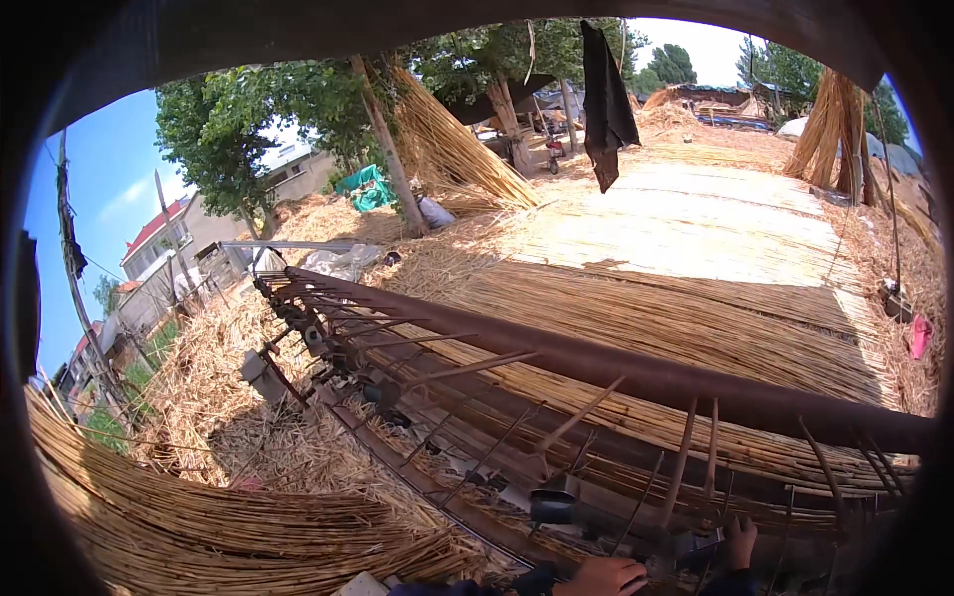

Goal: Threading and adjusting the mechanical components of a large straw/reed weaving machine.

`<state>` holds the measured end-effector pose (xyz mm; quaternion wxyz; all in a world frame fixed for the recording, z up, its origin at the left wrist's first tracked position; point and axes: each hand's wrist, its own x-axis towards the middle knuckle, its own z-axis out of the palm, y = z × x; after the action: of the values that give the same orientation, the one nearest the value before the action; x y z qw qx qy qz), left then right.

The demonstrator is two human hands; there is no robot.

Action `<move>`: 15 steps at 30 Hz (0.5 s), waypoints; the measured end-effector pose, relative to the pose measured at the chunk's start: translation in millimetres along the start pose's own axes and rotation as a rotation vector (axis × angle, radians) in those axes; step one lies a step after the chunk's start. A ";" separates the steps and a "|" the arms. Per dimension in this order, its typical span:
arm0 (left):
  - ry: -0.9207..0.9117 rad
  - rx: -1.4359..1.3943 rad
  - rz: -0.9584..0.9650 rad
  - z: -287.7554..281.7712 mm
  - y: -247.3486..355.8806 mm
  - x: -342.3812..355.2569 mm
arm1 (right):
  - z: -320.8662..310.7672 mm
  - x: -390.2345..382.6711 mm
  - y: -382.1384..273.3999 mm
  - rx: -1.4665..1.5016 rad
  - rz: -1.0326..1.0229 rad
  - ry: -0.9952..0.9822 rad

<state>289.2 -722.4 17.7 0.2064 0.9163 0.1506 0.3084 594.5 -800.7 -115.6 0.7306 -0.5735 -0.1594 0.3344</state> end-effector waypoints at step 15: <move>-0.120 -0.211 -0.085 -16.7 3.0 -10.7 | 16.3 -183.6 -91.6 -0.198 0.485 -0.276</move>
<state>271.0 -724.6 25.8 0.3233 0.8991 0.1435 0.2581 479.2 -923.0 3.4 0.5415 -0.6124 -0.1473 0.5569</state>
